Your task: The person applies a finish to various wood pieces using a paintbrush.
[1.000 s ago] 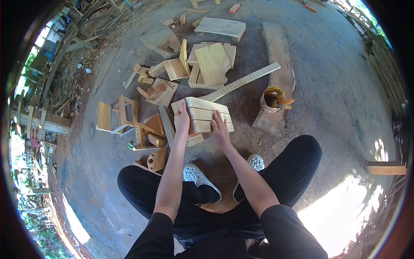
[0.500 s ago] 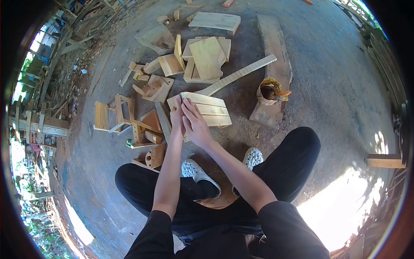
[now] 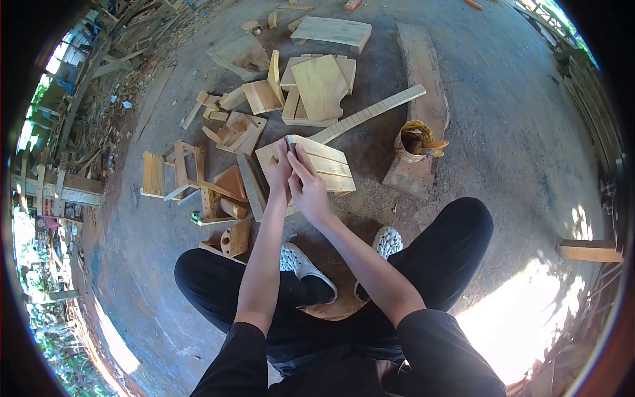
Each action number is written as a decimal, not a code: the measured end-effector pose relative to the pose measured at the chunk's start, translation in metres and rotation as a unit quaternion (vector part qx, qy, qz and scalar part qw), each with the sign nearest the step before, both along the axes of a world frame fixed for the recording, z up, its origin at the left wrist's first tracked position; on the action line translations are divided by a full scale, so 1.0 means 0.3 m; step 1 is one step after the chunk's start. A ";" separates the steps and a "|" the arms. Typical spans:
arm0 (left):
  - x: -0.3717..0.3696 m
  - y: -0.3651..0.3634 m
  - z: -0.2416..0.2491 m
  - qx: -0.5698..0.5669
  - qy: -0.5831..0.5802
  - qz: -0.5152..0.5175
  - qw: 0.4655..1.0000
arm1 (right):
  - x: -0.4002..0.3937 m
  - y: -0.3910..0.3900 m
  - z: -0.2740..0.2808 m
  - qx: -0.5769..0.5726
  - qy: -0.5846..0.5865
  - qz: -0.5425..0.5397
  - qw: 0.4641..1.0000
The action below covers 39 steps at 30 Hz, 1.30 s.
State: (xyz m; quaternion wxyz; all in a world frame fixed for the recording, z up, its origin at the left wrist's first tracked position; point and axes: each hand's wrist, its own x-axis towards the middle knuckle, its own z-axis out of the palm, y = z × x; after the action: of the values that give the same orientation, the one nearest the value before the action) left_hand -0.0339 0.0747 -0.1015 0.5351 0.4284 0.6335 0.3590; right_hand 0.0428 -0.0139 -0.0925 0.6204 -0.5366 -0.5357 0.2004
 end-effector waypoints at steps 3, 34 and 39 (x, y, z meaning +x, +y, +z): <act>-0.008 0.022 -0.027 0.012 -0.018 -0.014 1.000 | 0.004 0.019 -0.001 -0.019 0.069 -0.037 0.997; -0.042 0.000 0.025 -0.021 0.042 0.028 0.998 | 0.155 -0.059 -0.466 -0.253 0.204 -0.082 0.942; -0.046 0.044 -0.056 -0.016 0.057 0.043 0.997 | 0.092 -0.007 -0.222 -0.188 0.165 -0.045 0.967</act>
State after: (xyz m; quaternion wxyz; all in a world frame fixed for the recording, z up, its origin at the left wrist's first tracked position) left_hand -0.0477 0.0879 -0.1183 0.4895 0.4116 0.6864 0.3463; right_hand 0.0702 -0.0161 -0.1591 0.5968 -0.6266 -0.3538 0.3551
